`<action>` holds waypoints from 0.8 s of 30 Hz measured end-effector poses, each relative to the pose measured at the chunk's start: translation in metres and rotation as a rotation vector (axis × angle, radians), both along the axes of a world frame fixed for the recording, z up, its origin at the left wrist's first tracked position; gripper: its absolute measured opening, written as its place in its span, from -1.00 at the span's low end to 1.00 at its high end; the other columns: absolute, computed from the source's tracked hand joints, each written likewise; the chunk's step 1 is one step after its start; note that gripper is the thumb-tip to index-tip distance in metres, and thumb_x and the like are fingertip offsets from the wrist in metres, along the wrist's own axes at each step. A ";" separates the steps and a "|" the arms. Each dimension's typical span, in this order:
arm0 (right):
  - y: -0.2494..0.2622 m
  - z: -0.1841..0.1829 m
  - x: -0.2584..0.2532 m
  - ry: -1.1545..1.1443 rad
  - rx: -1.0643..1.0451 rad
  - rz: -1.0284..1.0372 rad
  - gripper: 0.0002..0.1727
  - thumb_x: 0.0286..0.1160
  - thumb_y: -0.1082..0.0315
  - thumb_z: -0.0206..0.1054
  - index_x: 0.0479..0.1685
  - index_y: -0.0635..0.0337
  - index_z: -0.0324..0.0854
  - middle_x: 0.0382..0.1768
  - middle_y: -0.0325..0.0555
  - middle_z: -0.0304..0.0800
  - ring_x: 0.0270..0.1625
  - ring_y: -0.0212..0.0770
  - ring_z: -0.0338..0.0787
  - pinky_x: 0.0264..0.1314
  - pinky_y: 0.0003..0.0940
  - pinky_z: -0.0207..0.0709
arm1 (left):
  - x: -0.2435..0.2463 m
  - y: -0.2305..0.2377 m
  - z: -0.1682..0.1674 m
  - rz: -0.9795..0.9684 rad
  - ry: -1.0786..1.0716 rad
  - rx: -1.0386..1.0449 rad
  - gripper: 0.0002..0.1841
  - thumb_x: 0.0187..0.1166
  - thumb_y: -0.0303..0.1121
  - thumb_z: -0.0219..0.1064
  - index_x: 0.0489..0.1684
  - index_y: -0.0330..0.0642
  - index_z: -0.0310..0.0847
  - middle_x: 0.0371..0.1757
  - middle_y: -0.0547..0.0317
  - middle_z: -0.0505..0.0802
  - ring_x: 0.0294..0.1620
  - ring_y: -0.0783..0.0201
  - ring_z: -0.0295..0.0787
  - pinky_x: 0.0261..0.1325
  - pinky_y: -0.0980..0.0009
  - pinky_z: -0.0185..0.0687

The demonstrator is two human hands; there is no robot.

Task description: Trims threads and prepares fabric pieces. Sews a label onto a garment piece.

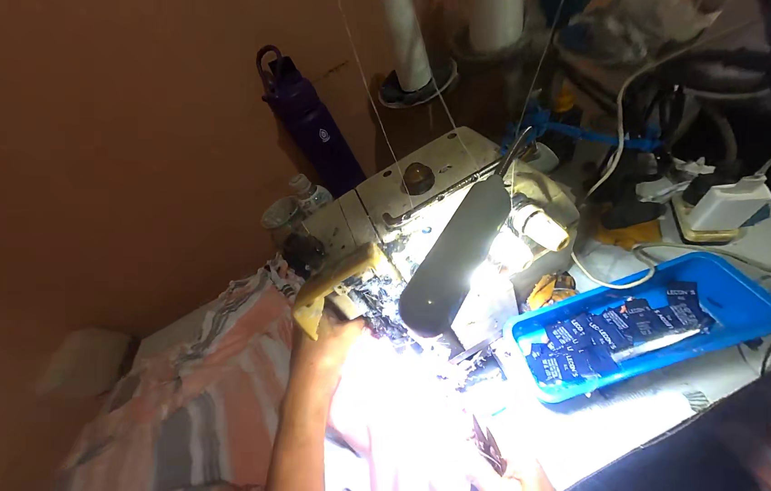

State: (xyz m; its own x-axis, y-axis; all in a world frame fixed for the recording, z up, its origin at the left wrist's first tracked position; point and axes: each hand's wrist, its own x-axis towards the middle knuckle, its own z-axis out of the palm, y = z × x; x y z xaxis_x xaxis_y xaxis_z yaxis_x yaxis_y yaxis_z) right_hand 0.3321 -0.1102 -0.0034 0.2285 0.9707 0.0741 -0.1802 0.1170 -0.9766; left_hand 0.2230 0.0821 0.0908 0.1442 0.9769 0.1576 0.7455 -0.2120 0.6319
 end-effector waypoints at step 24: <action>-0.102 -0.025 0.069 -0.361 -0.092 -0.017 -0.79 0.56 0.50 0.29 -0.21 0.53 0.78 -0.32 0.23 0.87 -0.29 -0.07 0.86 -0.10 -0.25 0.69 | 0.131 -0.095 -0.025 -0.850 0.523 0.018 -0.74 0.45 -0.38 0.51 0.04 -0.27 0.80 -0.12 -0.10 0.91 0.01 -0.11 0.85 0.15 -0.11 0.59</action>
